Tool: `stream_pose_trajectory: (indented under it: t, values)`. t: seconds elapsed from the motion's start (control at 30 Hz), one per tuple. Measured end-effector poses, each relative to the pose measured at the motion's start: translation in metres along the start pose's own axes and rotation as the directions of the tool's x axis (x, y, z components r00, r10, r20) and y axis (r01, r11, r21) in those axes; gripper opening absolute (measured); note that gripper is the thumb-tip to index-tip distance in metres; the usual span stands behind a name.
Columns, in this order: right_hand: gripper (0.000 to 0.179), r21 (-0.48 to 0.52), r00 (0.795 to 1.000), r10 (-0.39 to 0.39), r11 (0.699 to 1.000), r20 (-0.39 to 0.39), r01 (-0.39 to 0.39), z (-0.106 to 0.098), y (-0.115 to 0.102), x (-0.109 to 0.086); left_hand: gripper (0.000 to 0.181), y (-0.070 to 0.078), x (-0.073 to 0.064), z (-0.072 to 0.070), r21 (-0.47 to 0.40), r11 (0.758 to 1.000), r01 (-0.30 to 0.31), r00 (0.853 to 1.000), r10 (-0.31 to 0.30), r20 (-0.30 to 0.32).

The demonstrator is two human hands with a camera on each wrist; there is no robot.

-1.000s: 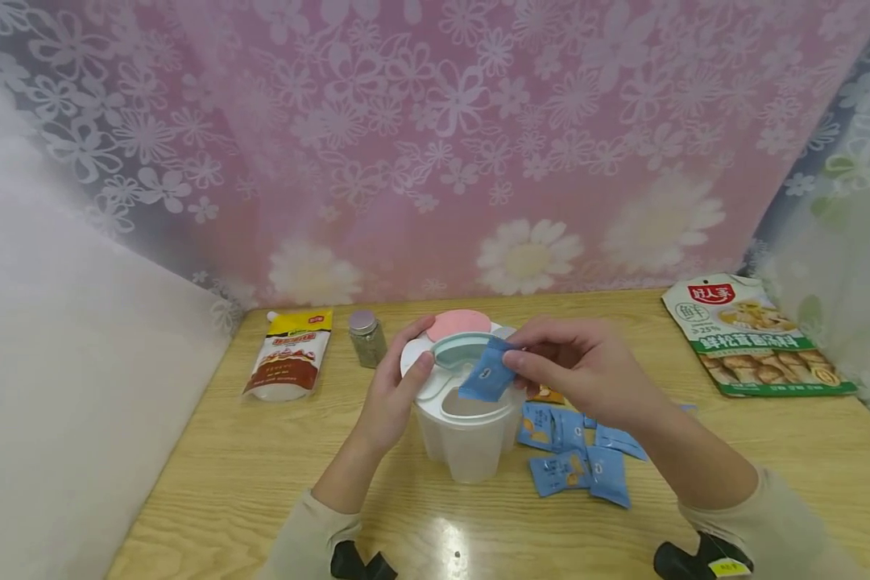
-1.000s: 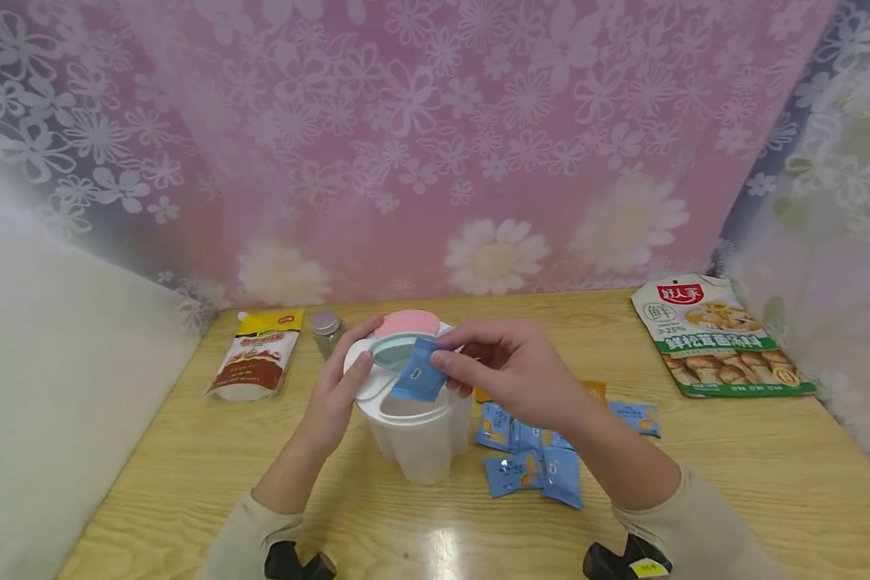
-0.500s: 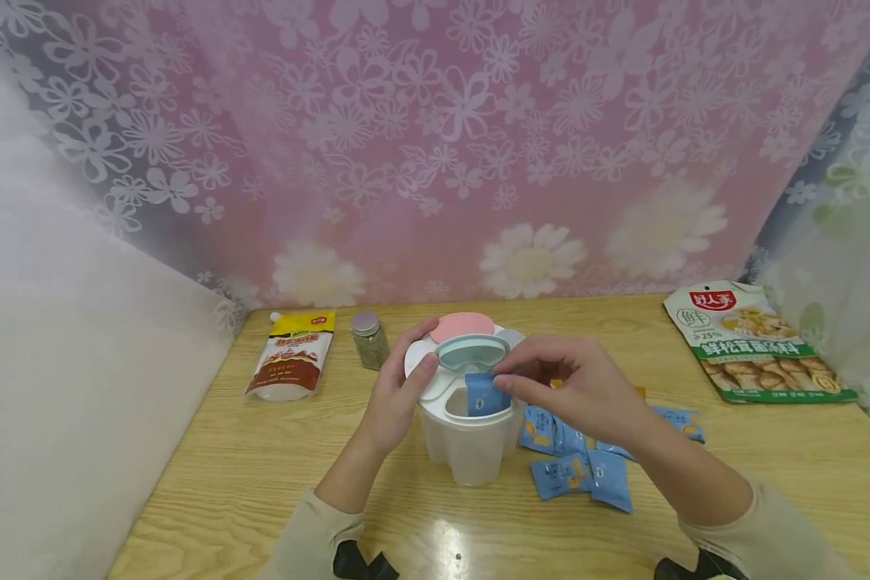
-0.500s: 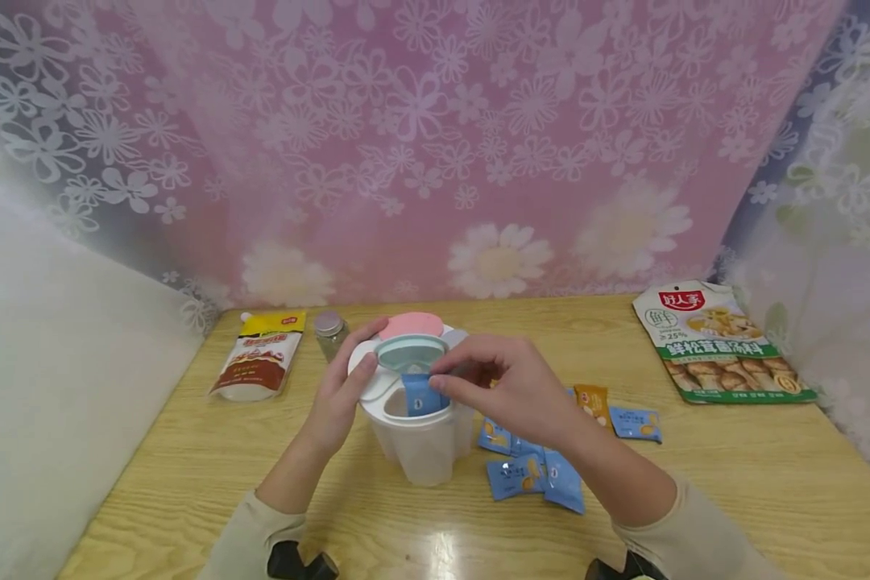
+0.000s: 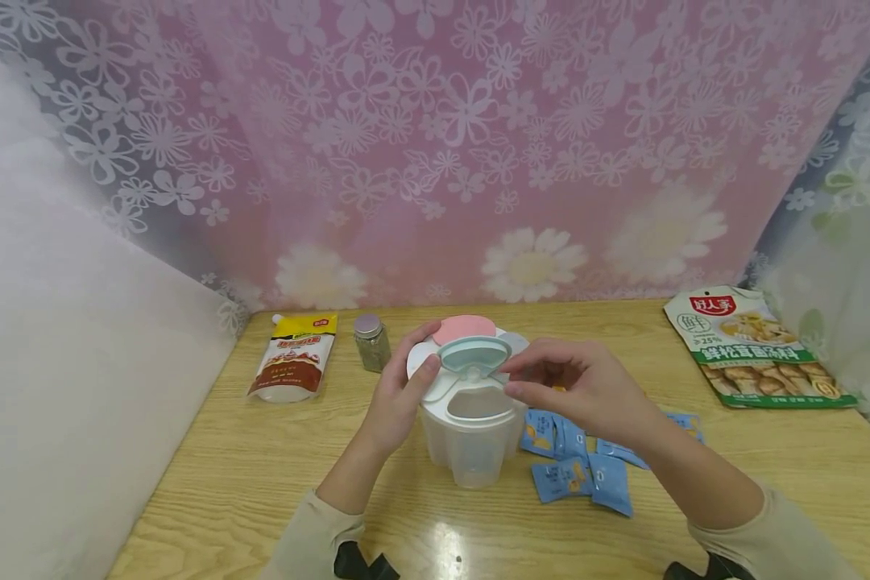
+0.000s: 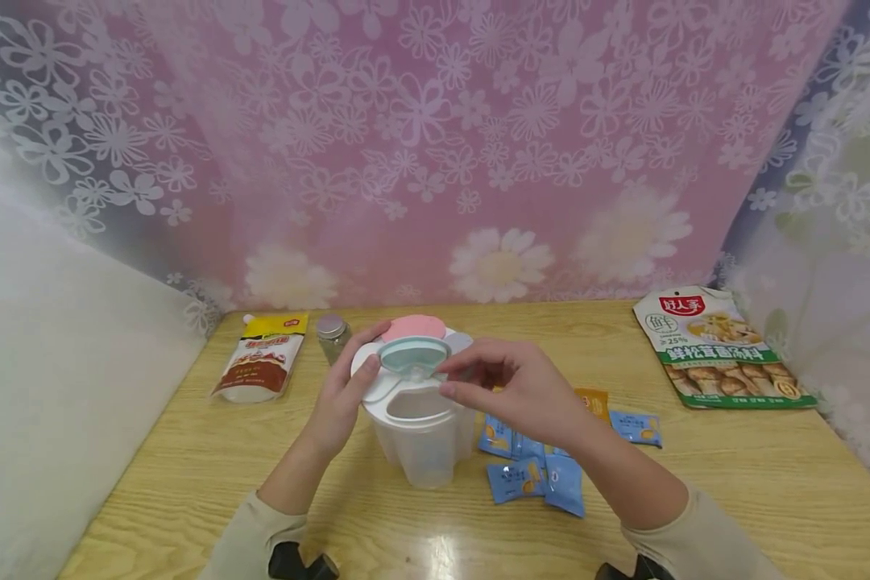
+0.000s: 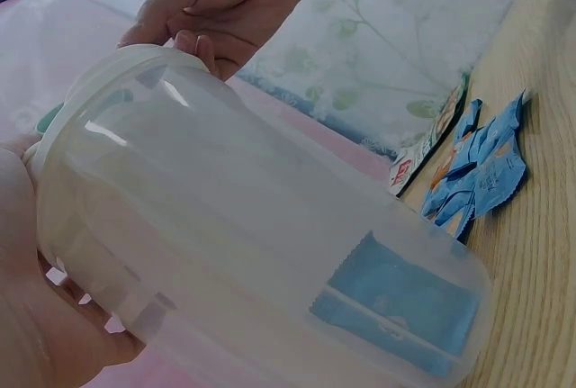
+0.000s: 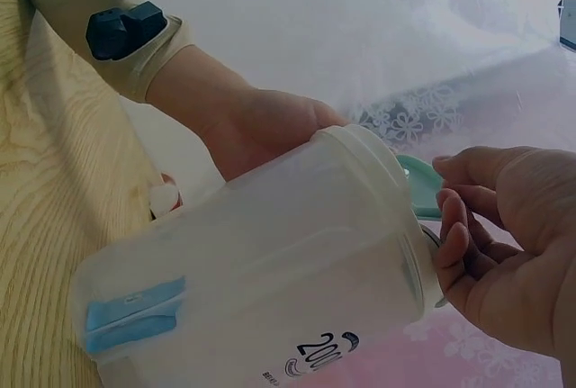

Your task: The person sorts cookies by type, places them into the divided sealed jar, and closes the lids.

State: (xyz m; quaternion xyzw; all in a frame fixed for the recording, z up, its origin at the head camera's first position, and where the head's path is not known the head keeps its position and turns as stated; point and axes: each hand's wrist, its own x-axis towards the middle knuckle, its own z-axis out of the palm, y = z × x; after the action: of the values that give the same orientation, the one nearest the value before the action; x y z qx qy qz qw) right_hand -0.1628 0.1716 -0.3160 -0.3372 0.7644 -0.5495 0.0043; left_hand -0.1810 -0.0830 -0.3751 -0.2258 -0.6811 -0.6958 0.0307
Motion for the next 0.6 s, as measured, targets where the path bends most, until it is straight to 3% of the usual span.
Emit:
stream_pose_trajectory:
  t: [0.3, 0.4, 0.53, 0.6]
  values:
    - [0.025, 0.063, 0.998, 0.066, 0.996, 0.023, -0.067, -0.01, 0.005, -0.01, 0.047, 0.001, 0.0, 0.0, 0.018, 1.0, 0.008, 1.0, -0.007, -0.008]
    - [0.026, 0.156, 0.999, 0.029, 0.987, 0.027, -0.033, -0.014, 0.012, -0.016, 0.047, 0.001, 0.0, 0.0, 0.017, 1.0, 0.005, 1.0, -0.005, -0.006]
    - [0.031, 0.303, 0.999, -0.036, 0.953, 0.041, 0.022, -0.022, 0.025, -0.026, 0.048, 0.0, 0.0, -0.001, 0.009, 1.0, -0.005, 1.0, 0.005, -0.001]
    - [0.035, 0.326, 0.998, -0.044, 0.945, 0.048, 0.026, -0.026, 0.033, -0.031, 0.048, -0.001, 0.0, -0.001, 0.011, 1.0, -0.007, 1.0, 0.007, -0.001]
